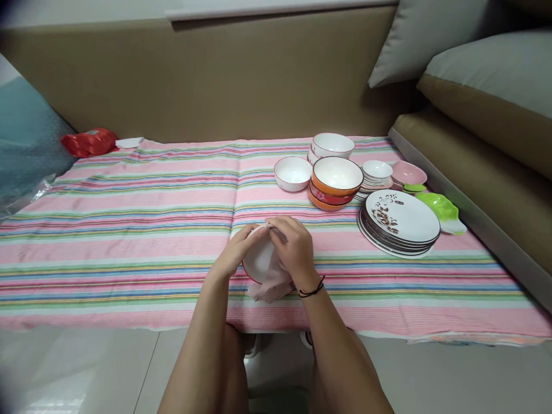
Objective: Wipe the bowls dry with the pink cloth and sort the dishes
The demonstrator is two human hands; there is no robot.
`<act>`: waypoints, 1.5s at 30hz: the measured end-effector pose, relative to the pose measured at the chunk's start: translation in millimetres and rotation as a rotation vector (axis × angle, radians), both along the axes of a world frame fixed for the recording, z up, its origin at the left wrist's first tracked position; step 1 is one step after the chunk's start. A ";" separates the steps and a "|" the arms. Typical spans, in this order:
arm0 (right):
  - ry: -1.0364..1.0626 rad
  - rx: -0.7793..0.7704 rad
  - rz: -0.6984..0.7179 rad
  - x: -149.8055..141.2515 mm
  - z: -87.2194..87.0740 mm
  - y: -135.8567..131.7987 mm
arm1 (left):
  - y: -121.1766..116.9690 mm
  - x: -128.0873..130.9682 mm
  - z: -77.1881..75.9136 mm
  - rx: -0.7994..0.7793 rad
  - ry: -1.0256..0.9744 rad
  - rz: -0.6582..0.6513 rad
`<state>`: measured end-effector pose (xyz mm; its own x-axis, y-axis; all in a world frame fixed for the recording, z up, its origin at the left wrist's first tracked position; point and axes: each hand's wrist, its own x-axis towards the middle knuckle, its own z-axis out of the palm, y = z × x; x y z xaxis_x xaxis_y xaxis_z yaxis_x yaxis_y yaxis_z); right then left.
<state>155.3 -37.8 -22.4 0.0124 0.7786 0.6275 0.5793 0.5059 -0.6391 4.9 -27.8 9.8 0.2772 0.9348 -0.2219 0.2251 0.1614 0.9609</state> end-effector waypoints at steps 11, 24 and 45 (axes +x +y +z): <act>-0.196 -0.025 -0.017 -2.5 4.3 -4.9 | 0.2 1.8 -2.7 0.046 0.037 -0.026; -0.221 -0.044 -0.008 -2.4 7.0 -3.7 | 3.9 2.6 -6.8 0.132 0.011 0.003; -0.424 -0.119 0.072 -13.8 0.8 -6.6 | 15.9 -8.2 -12.4 0.300 -0.164 0.839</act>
